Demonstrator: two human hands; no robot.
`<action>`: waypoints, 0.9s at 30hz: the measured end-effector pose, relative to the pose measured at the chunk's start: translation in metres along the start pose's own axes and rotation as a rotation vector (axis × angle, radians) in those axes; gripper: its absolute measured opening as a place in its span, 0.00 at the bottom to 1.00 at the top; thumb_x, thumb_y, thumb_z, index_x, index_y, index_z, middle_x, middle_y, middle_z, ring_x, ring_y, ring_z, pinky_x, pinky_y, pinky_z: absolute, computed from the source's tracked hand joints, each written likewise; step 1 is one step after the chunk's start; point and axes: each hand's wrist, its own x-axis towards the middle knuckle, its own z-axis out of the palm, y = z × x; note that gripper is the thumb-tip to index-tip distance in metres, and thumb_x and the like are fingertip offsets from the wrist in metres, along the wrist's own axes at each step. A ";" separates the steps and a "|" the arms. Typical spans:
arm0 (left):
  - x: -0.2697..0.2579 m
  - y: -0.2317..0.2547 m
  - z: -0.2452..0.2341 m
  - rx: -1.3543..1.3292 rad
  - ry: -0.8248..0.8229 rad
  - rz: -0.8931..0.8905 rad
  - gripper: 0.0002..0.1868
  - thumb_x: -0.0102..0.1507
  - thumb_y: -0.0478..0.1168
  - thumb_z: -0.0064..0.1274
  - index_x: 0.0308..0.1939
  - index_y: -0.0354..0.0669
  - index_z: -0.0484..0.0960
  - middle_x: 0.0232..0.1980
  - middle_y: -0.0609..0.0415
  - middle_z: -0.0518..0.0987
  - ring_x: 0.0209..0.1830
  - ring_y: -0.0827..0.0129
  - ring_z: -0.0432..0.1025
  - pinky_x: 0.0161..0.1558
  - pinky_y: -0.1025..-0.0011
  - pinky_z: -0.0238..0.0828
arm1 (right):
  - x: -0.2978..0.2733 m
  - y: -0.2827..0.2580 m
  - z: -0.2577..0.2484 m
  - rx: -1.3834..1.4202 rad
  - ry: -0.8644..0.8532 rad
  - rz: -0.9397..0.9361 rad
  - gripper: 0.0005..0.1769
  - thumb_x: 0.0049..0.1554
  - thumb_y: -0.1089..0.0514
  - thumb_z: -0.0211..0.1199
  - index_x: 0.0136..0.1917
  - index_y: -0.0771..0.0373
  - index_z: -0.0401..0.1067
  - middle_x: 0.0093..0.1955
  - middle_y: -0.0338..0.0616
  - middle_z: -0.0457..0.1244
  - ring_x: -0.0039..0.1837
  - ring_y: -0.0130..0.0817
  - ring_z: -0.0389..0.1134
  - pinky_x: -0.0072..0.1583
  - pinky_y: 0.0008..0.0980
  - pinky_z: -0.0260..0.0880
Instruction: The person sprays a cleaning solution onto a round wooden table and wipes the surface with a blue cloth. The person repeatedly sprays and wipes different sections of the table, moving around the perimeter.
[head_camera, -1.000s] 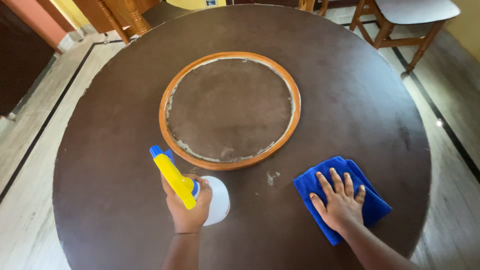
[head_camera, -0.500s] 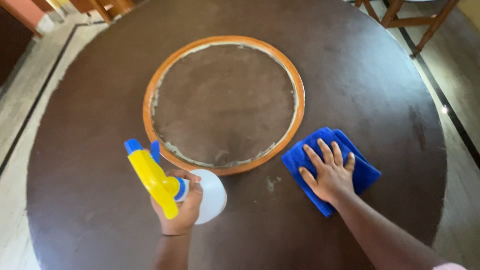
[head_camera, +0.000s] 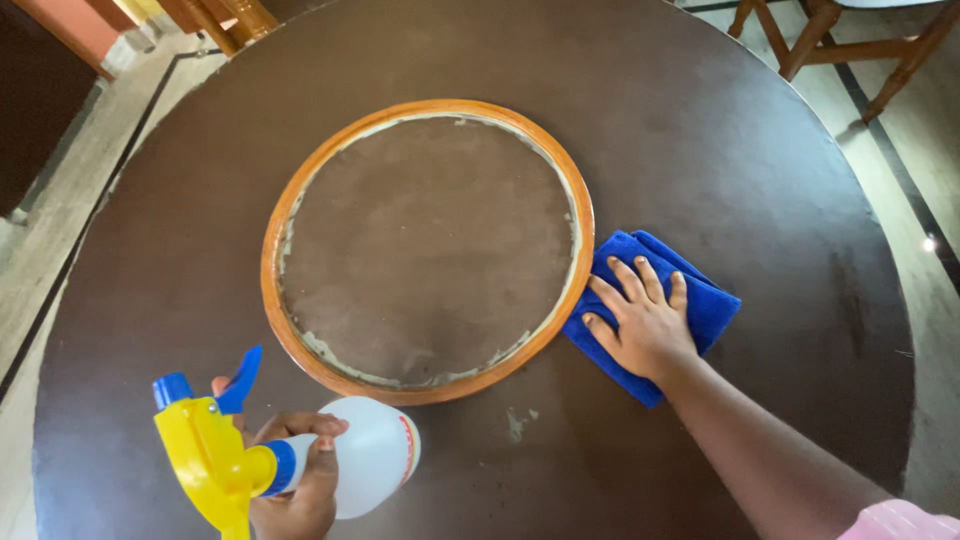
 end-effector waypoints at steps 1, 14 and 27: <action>-0.001 0.000 0.002 0.009 0.018 -0.030 0.29 0.59 0.26 0.52 0.66 0.32 0.67 0.36 0.52 0.81 0.40 0.68 0.78 0.54 0.69 0.74 | -0.001 -0.001 0.001 0.000 -0.011 0.001 0.35 0.56 0.34 0.55 0.74 0.42 0.62 0.81 0.43 0.48 0.82 0.53 0.42 0.73 0.72 0.35; 0.002 0.001 0.005 0.209 0.017 -0.002 0.06 0.56 0.28 0.60 0.35 0.37 0.79 0.44 0.51 0.78 0.39 0.72 0.72 0.48 0.71 0.70 | -0.063 -0.044 -0.003 -0.006 -0.121 0.079 0.38 0.57 0.31 0.51 0.77 0.38 0.56 0.82 0.41 0.44 0.83 0.51 0.37 0.75 0.69 0.29; -0.002 0.029 -0.034 0.097 -0.114 -0.067 0.19 0.56 0.32 0.63 0.49 0.38 0.74 0.37 0.56 0.81 0.38 0.72 0.75 0.45 0.71 0.73 | -0.129 -0.157 -0.002 -0.053 -0.193 0.242 0.39 0.58 0.30 0.48 0.79 0.37 0.51 0.84 0.41 0.40 0.84 0.50 0.33 0.75 0.69 0.28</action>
